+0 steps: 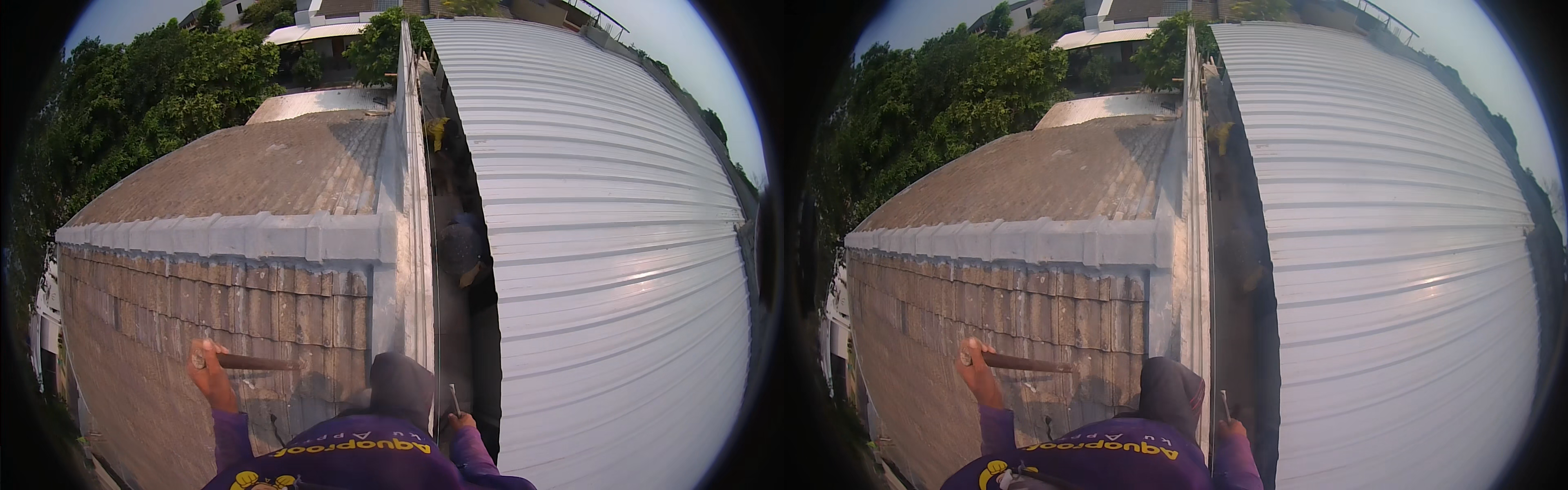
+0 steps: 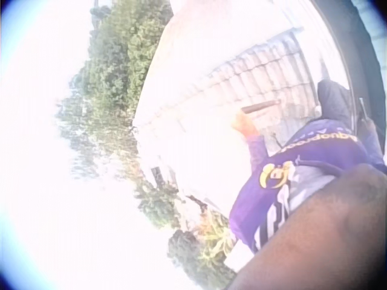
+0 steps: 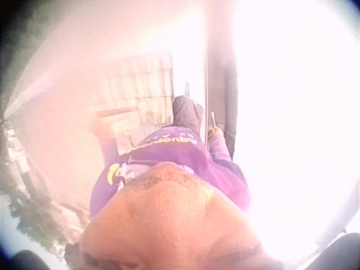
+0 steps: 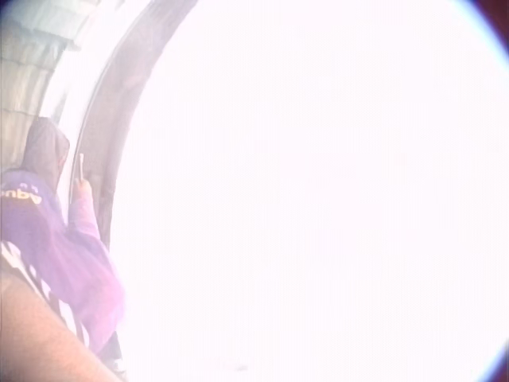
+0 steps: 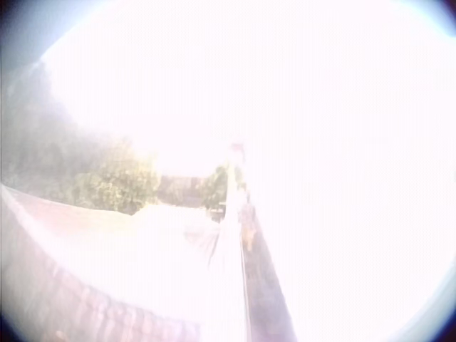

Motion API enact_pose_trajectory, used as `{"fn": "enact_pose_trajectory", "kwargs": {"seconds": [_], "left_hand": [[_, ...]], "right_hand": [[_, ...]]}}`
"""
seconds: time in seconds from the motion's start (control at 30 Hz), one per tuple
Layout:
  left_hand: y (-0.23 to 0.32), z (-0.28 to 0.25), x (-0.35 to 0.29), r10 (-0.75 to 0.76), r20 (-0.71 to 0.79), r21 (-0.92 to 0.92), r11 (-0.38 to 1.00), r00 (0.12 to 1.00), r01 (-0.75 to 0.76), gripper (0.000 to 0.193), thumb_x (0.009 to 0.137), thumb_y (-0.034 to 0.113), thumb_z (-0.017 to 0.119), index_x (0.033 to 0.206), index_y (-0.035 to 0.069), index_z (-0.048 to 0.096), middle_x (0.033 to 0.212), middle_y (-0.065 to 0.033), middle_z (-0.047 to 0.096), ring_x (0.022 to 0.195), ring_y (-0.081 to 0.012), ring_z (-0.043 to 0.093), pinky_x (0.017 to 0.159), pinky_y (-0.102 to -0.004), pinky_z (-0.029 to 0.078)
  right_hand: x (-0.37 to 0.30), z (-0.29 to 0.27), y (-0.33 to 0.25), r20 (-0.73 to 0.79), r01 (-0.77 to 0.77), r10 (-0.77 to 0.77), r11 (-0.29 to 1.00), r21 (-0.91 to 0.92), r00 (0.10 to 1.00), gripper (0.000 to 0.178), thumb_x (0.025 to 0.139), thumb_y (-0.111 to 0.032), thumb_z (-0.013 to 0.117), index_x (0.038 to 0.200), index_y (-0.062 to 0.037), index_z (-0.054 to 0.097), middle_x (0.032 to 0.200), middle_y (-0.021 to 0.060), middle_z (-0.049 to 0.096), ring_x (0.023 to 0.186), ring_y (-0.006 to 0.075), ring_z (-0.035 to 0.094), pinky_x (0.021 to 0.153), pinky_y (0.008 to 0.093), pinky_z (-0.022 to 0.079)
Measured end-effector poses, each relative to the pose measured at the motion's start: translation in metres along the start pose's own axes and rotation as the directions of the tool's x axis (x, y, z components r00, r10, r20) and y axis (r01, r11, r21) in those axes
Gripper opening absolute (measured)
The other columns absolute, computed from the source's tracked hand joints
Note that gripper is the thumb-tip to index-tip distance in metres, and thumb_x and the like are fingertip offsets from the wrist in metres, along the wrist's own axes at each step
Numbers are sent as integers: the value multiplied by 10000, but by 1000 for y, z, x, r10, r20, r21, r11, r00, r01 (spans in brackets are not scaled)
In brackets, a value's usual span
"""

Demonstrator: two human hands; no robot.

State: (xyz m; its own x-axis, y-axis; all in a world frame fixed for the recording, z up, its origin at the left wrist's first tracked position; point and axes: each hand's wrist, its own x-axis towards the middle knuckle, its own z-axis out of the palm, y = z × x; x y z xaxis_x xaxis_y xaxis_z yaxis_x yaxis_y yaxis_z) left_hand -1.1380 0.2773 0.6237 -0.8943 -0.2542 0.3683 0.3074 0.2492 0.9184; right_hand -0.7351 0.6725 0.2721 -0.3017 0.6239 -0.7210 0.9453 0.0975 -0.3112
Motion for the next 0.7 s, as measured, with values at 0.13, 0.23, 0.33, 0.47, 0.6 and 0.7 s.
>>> {"fn": "enact_pose_trajectory", "kwargs": {"seconds": [0.13,0.23,0.33,0.47,0.6,0.7], "left_hand": [[23,20,48,18,-43,18,1000,999,-18,357,1099,287,610,837,46,580,788,-36,566,705,-137,577,683,-328,505],[29,51,81,113,78,51,992,990,-118,347,1095,293,620,850,49,590,782,-35,567,689,-134,571,657,-325,505],[37,93,116,136,151,104,983,979,-153,357,1097,287,617,834,48,587,759,-28,562,667,-133,567,630,-325,503],[13,146,176,-1,156,142,990,988,-21,387,1090,302,630,808,42,585,711,-27,556,644,-132,567,599,-327,495],[-11,207,231,-142,133,144,982,981,123,395,1078,292,650,781,43,575,693,-33,564,643,-137,574,603,-333,499],[-6,247,260,-169,144,125,981,975,152,385,1075,266,654,773,42,569,703,-38,574,657,-147,584,639,-343,509]], "right_hand": [[-1,9,-80,29,-29,26,991,131,999,501,921,-436,688,1260,-71,741,1197,231,741,1171,408,695,1022,502,528],[27,26,-85,33,-20,18,997,76,999,469,895,-483,717,1160,-103,794,1072,207,776,1077,359,742,961,460,559],[52,33,-91,68,-77,75,997,24,995,450,890,-491,725,1156,-137,806,1071,171,786,1067,336,750,968,446,562],[67,17,-101,179,-264,276,960,-89,944,492,865,-491,753,1198,-130,793,1134,184,777,1101,350,742,984,450,557],[52,-36,-137,169,-336,351,935,-111,921,491,881,-464,756,1214,-104,782,1150,189,775,1117,346,740,973,452,557],[25,-117,-213,260,-343,347,937,-64,901,517,882,-411,706,1295,-101,739,1260,209,728,1213,359,687,1046,449,533]]}}
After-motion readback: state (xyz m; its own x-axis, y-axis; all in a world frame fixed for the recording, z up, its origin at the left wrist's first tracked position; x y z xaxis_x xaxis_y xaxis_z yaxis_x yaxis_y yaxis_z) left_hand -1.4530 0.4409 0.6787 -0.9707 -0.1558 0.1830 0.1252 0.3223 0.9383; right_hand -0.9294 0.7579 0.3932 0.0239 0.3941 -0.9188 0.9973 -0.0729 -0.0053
